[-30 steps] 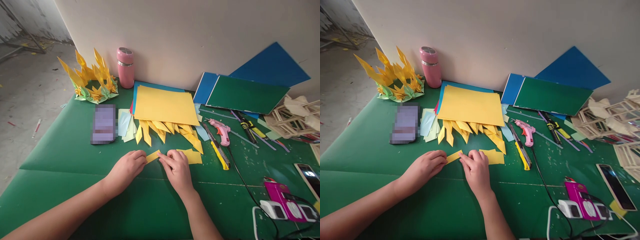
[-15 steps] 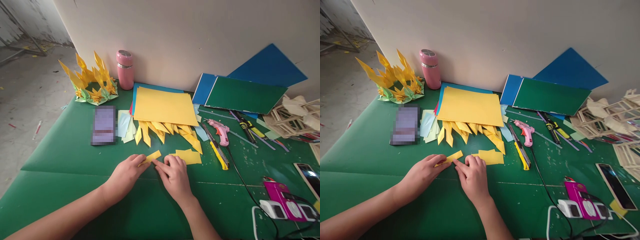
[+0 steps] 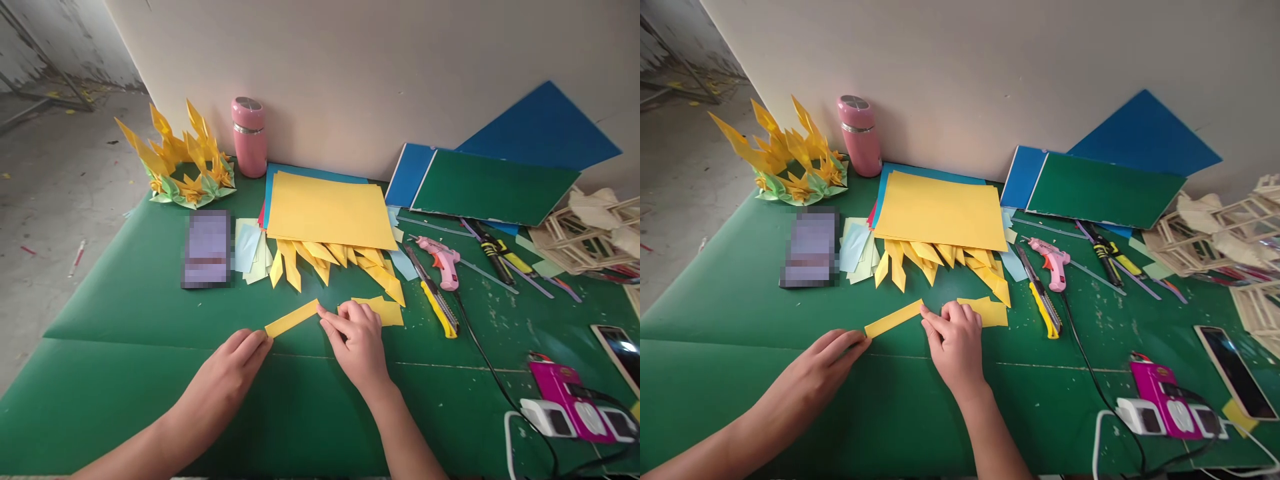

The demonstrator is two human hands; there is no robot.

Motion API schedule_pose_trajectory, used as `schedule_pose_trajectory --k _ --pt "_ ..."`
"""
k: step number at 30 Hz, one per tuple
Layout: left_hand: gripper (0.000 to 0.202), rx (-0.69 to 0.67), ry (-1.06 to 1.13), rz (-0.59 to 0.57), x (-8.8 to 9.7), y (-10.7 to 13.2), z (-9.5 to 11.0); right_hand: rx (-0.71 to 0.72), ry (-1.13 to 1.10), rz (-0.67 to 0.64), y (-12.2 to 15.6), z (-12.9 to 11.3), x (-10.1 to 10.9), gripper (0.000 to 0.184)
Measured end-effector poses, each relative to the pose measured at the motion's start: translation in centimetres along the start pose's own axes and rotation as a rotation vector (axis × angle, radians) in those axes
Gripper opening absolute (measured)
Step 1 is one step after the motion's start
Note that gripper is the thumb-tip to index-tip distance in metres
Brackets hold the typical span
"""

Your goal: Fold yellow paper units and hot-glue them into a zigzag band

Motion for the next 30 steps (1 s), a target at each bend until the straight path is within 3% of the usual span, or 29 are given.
schedule_pose_trajectory --k 4,10,16,21,25,30 --pt "0.038 0.029 0.002 0.025 0.4 0.0 -0.1 0.009 0.002 0.005 0.0 0.0 0.0 0.023" --pt "0.019 0.164 0.236 0.068 -0.1 -1.0 -2.0 0.113 -0.019 0.054 -0.1 -1.8 0.1 0.022" --pt "0.02 0.365 0.437 0.0 -1.4 -1.6 -4.3 0.218 -0.076 -0.115 -0.5 -5.0 -1.8 0.03" --pt "0.015 0.34 0.556 -0.133 -2.0 -2.7 -5.0 0.174 -0.136 -0.123 -0.7 -5.3 -2.2 0.019" --pt "0.025 0.347 0.601 -0.095 -2.0 -2.9 -5.6 0.188 -0.234 -0.069 -0.2 -5.1 -1.8 0.021" --pt "0.023 0.369 0.65 -0.078 -2.1 -2.8 -5.2 0.189 -0.288 -0.034 0.1 -4.8 -1.6 0.023"
Point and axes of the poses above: each hand's wrist, its own y-axis away from the middle knuckle, its own x-axis out of the back of the hand, z = x × y, the point moved 6 cm from there along -y, towards the middle knuckle, and after that the axes turned 7 degrees about -x, right-handed, at the moved point
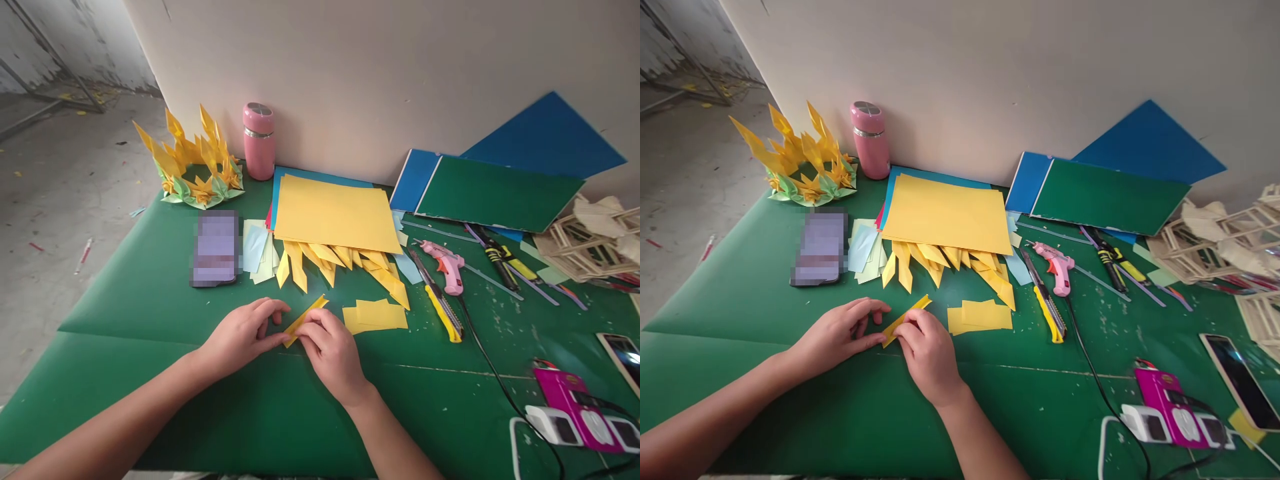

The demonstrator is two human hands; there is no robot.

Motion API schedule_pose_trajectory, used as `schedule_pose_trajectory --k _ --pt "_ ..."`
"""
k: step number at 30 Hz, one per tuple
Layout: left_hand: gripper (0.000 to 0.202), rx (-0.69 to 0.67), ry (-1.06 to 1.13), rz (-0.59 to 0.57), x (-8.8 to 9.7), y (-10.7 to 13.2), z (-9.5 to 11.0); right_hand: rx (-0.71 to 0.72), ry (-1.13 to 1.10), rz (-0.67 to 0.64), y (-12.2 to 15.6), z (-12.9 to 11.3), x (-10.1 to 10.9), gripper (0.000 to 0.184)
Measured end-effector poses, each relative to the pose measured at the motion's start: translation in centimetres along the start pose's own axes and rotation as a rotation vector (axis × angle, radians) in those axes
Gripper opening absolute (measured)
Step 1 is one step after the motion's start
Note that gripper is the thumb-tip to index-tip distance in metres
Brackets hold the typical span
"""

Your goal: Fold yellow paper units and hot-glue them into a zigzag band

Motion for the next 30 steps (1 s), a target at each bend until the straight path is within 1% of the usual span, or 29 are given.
schedule_pose_trajectory --k 2,5,8,11,17,20,24,30 --pt "0.019 -0.001 0.024 -0.001 -0.1 0.1 0.3 0.012 0.018 0.01 0.1 0.0 0.1 0.024" --pt "0.014 -0.003 0.047 0.012 -0.1 0.0 0.5 0.028 0.054 -0.018 0.2 -0.1 0.2 0.022" --pt "0.012 0.02 0.09 0.024 0.0 -0.1 0.3 0.016 0.066 -0.051 0.4 -0.1 0.3 0.017" --pt "0.013 0.04 0.129 0.026 0.0 -0.1 0.1 0.001 0.062 -0.054 0.6 -0.1 0.2 0.014" --pt "0.012 0.051 0.144 0.027 -0.1 0.0 0.1 -0.057 -0.058 -0.136 0.3 0.0 -0.4 0.011" --pt "0.013 0.047 0.142 0.02 -0.1 0.0 0.1 -0.086 -0.096 -0.153 0.2 0.1 -0.3 0.011" --pt "0.014 0.033 0.136 0.017 -0.1 0.0 0.2 -0.116 -0.097 -0.152 0.2 0.2 -0.4 0.012" --pt "0.013 0.029 0.121 0.003 -0.2 0.1 0.2 -0.132 -0.017 -0.13 0.2 0.1 -0.9 0.014"
Point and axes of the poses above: each hand's wrist, its own y-axis away from the middle knuckle, its own x-axis out of the back of the hand, z = x × y, the point moved 6 cm from there along -y, towards the middle knuckle, and after that the axes turned 7 degrees about -x, right-handed, at the moved point
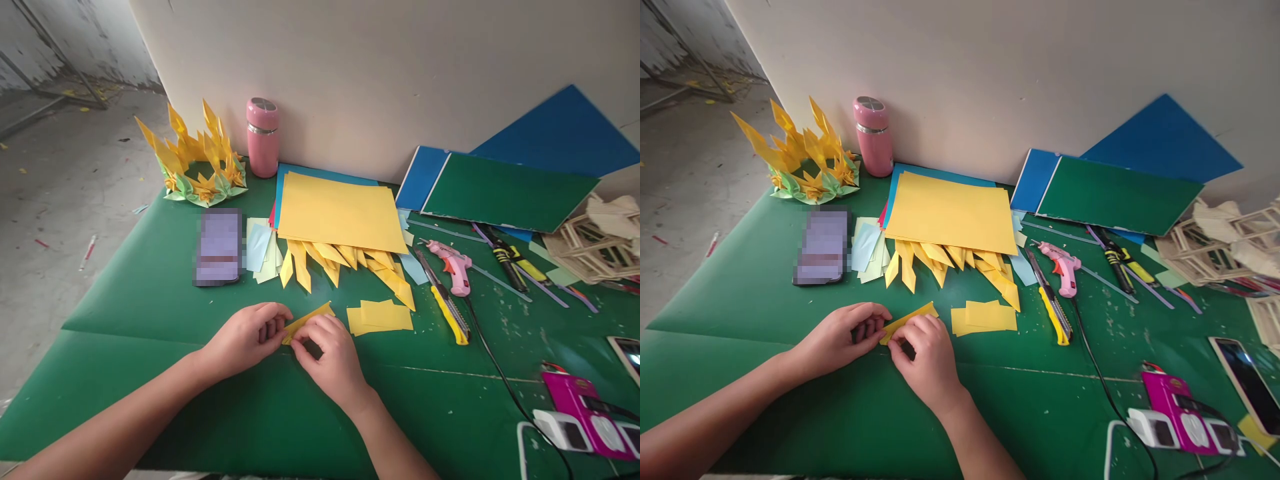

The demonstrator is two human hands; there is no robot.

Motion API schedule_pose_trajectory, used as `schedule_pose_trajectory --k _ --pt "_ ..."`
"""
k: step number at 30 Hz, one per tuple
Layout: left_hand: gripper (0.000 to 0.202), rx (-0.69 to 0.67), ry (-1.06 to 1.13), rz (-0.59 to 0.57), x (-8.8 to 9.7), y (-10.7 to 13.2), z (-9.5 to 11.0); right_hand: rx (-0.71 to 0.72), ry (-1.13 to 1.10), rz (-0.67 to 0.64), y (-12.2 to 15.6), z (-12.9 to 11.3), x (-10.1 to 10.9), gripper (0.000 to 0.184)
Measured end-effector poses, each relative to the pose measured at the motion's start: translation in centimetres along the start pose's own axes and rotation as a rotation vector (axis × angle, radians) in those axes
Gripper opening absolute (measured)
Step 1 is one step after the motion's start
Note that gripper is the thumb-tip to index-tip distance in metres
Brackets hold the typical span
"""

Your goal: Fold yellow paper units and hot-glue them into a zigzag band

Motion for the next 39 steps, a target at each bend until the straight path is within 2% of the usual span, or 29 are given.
schedule_pose_trajectory --k 11,20,24,29,36,39 --pt "0.016 -0.063 -0.053 -0.011 -0.1 0.0 0.3 -0.014 0.03 0.042 0.0 0.2 -0.4 0.015" --pt "0.021 -0.09 -0.116 -0.028 0.0 0.0 0.6 -0.021 0.01 0.012 -0.1 0.1 -0.5 0.013" --pt "0.021 -0.087 -0.136 -0.034 -0.2 0.1 0.6 0.033 0.013 -0.005 0.2 0.0 0.1 0.012" --pt "0.022 -0.096 -0.159 -0.027 -0.2 0.1 0.7 0.158 0.108 -0.007 1.1 -0.8 0.7 0.02" --pt "0.022 -0.129 -0.128 -0.008 -0.1 0.2 0.6 0.195 0.182 0.018 1.5 -1.7 0.6 0.024" --pt "0.02 -0.163 -0.118 0.02 0.4 0.4 1.1 0.189 0.175 0.001 1.4 -1.6 0.6 0.023"
Point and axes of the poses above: each hand's wrist, its own y-axis away from the middle knuckle, its own x-axis out of the back of the hand, z = x × y, the point moved 6 cm from there along -y, towards the middle knuckle, and after that the axes turned 7 degrees about -x, right-handed, at the moved point
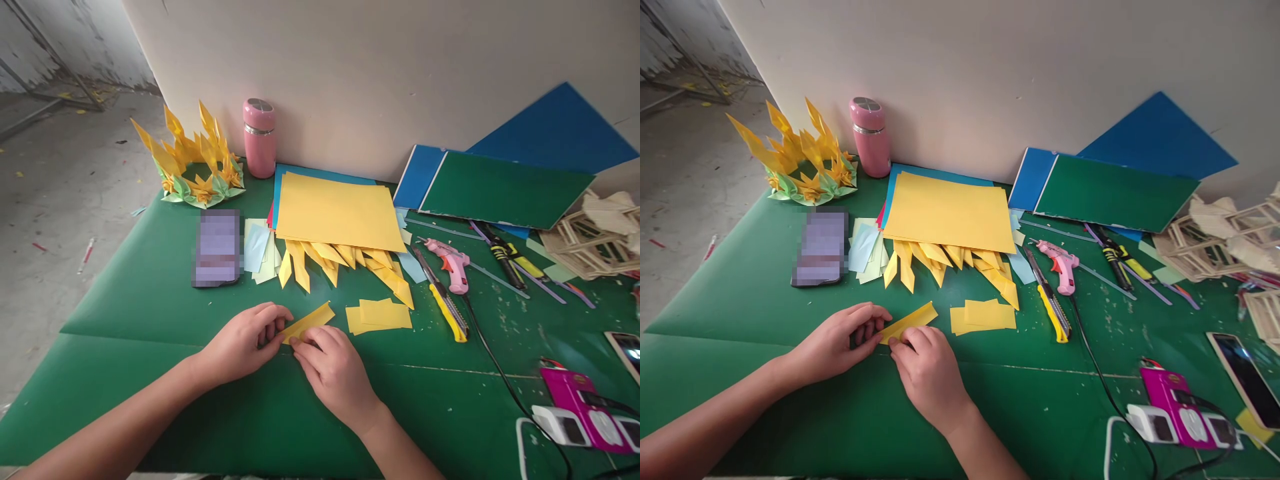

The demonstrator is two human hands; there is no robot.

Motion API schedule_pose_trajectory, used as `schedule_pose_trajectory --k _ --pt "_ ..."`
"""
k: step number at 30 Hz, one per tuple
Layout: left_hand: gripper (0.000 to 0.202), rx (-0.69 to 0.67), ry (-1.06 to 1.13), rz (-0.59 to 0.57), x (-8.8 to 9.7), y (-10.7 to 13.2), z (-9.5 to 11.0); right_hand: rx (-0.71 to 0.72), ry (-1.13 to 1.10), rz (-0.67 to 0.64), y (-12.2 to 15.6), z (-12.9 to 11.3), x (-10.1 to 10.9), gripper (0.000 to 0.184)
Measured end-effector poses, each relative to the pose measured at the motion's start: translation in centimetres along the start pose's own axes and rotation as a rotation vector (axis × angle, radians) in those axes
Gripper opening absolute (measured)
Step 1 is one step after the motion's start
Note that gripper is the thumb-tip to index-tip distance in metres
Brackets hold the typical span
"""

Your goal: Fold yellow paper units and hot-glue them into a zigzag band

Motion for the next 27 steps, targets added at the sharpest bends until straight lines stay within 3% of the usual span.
schedule_pose_trajectory --k 4,7,13,27 --pt "0.021 -0.19 -0.266 0.078 0.7 1.1 2.3 -0.009 -0.012 -0.012 -0.1 0.1 0.1 0.023" --pt "0.026 -0.275 -0.419 0.042 -0.4 2.6 3.2 -0.009 -0.006 -0.012 -0.2 0.0 0.0 0.023" --pt "0.032 -0.291 -0.5 0.055 -1.7 3.8 3.0 -0.013 -0.005 -0.002 -0.2 0.0 -0.1 0.026" --pt "0.034 -0.276 -0.673 -0.024 -2.7 4.4 2.8 -0.023 -0.007 -0.002 -0.2 0.0 -0.1 0.028"
Point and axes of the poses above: each hand's wrist, its own y-axis away from the middle knuckle, its own x-axis out of the back of the hand, z = x × y, the point moved 6 cm from there along -y, towards the middle knuckle, and after that the axes turned 7 degrees about -x, right-handed, at the moved point
